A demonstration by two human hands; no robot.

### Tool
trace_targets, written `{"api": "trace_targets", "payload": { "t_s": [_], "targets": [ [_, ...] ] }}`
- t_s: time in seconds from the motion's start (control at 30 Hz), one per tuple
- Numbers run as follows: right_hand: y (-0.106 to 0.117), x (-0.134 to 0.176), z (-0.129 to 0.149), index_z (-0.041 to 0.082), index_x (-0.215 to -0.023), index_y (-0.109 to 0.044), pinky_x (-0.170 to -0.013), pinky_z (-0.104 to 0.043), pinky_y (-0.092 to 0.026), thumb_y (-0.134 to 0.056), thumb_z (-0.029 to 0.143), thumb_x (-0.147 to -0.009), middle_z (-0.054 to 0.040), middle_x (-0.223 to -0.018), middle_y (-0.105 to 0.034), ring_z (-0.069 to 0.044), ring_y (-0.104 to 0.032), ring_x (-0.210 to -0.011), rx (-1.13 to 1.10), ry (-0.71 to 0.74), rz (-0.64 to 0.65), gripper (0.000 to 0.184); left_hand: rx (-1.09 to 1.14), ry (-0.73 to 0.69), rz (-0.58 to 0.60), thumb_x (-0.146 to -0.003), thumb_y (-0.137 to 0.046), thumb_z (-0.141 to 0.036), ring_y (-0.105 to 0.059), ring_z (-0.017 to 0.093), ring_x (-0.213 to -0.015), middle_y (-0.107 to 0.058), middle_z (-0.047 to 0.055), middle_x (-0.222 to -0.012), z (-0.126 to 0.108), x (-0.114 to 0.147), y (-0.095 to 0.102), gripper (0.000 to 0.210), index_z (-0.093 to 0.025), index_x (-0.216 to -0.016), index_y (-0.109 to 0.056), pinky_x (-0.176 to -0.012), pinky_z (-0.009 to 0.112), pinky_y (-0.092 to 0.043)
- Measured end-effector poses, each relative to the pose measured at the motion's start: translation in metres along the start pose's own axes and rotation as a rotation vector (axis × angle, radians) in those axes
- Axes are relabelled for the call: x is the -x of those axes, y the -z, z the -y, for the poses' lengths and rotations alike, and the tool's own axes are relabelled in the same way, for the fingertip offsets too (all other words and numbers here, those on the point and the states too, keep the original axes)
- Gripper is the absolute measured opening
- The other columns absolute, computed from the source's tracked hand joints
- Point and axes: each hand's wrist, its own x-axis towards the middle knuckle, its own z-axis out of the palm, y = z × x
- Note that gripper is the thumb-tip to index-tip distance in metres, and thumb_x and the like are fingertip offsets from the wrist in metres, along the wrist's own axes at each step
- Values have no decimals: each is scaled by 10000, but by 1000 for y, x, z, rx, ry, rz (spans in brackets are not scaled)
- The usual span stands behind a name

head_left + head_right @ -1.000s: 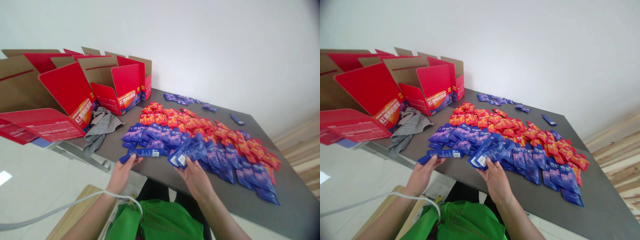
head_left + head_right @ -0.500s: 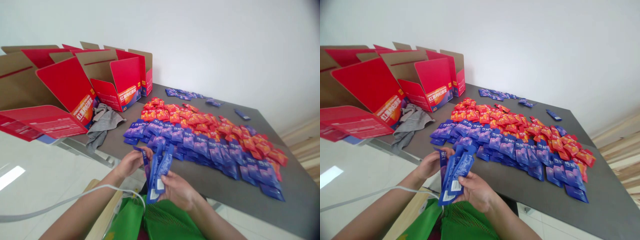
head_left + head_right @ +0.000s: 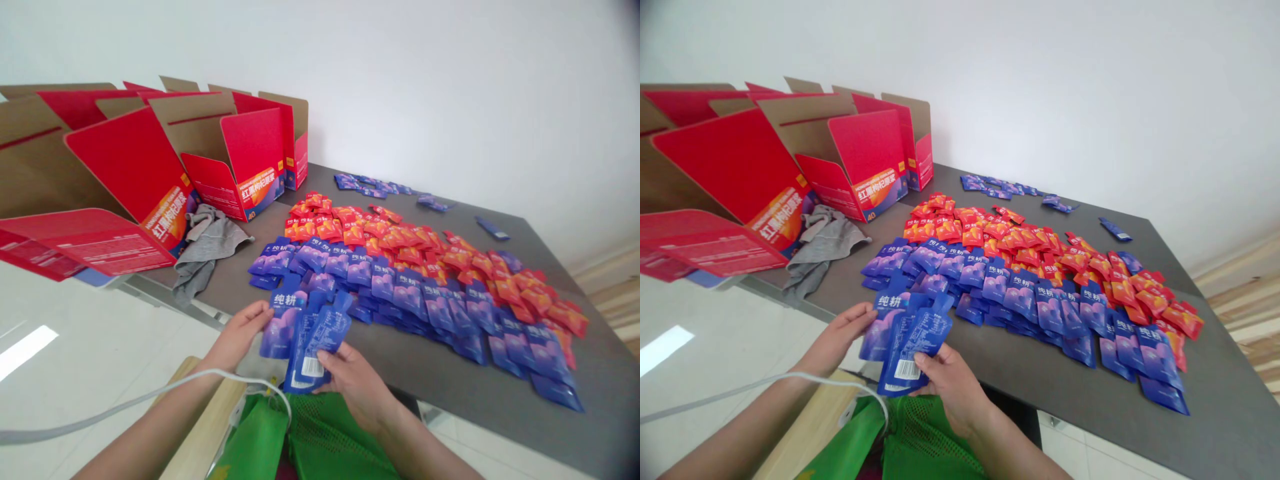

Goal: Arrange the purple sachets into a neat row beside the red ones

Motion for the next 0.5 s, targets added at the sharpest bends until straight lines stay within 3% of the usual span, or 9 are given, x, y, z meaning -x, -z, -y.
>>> {"api": "trace_targets", "payload": {
  "t_s": [0.07,0.2,0.4,0.5],
  "targets": [
    [5,2,2,181,-1004,-695,-652,-287,-550,-765,521,-755,-55,-892,-741,-170,-688,-730,-7,20,-29,426,-102,34,-71,-805,-574,-575,-408,119,-528,-447,-75,-591,-2,-1,18,382,-212,-727,-483,-523,229,-332],
    [14,5,8,181,-1033,-689,-646,-303,-557,-773,524,-743,-71,-929,-743,-192,-697,-756,-43,42,-106,457,-532,4,-126,-840,-446,-548,-501,172,-568,-499,-42,-580,-5,-9,38,357,-226,-689,-485,-547,265,-347],
    [15,7,14,191,-1017,-685,-663,-328,-565,-779,536,-733,-75,-953,-746,-214,-703,-791,-65,47,-148,456,-1084,-44,-152,-937,-285,-382,-656,229,-749,-681,47,-778,-13,-21,18,321,-234,-781,-524,-647,311,-397],
    [18,8,14,192,-1019,-687,-667,-329,-563,-766,531,-752,-73,-952,-747,-215,-703,-794,-67,56,-155,439,-1230,-9,-204,-951,-278,-330,-685,253,-785,-717,91,-832,-14,-30,6,318,-225,-841,-557,-650,324,-408]
  ]
}}
